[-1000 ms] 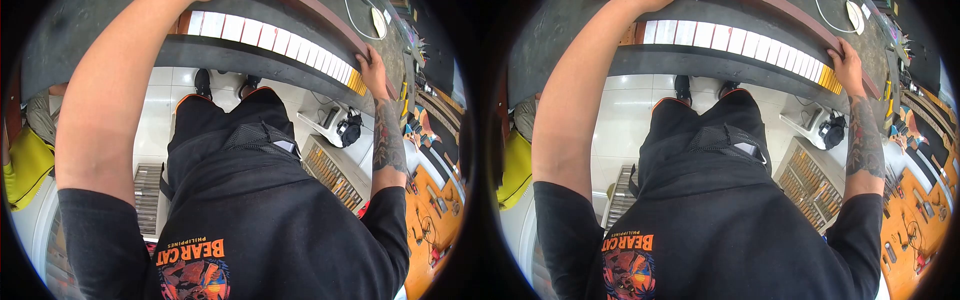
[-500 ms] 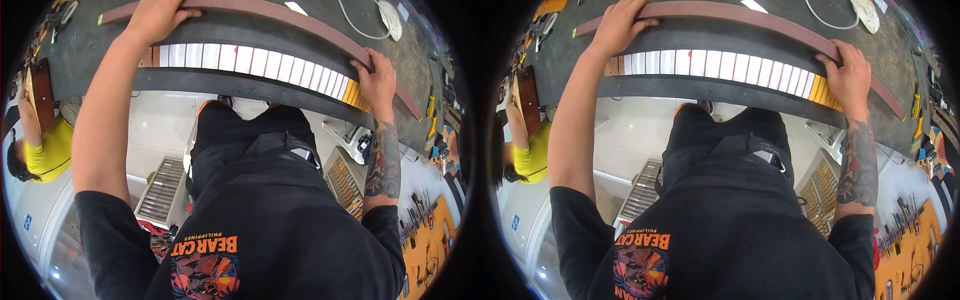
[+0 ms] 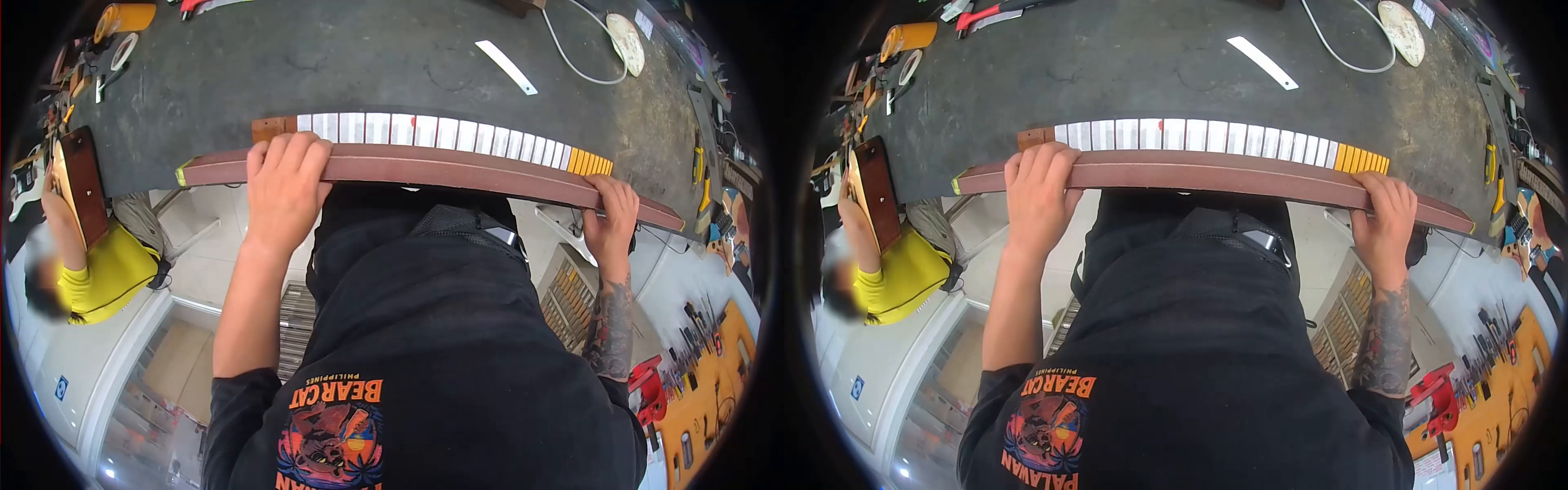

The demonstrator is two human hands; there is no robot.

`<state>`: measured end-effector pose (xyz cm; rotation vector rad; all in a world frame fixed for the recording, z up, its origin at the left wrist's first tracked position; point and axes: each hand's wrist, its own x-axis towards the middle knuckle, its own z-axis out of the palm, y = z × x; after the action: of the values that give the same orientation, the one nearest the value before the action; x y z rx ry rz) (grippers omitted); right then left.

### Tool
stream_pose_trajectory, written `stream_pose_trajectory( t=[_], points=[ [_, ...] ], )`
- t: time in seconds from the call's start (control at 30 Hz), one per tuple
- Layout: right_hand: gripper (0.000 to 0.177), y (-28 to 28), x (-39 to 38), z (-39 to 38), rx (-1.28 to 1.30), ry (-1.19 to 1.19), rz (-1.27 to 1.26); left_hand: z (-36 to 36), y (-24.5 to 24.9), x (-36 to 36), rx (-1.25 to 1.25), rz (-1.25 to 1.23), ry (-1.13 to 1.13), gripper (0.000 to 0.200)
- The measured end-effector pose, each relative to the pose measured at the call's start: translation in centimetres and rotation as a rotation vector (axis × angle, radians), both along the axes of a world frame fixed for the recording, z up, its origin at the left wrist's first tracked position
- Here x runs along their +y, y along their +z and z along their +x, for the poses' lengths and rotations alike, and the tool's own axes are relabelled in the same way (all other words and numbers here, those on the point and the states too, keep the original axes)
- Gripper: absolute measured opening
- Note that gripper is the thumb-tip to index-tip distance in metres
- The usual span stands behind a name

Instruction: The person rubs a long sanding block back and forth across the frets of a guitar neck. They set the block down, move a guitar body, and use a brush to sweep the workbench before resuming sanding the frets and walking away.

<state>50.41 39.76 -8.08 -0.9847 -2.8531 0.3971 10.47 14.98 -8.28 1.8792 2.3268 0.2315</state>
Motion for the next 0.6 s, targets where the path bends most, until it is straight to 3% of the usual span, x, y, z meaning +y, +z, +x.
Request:
stream_pose_trajectory(
  t=[0.6],
  points=[
    [0.053, -0.7, -1.5, -3.4, -0.053, -0.041, -0.017, -2.7, -1.1, 0.3, -0.029, -0.076, 0.011, 0.052]
  ],
)
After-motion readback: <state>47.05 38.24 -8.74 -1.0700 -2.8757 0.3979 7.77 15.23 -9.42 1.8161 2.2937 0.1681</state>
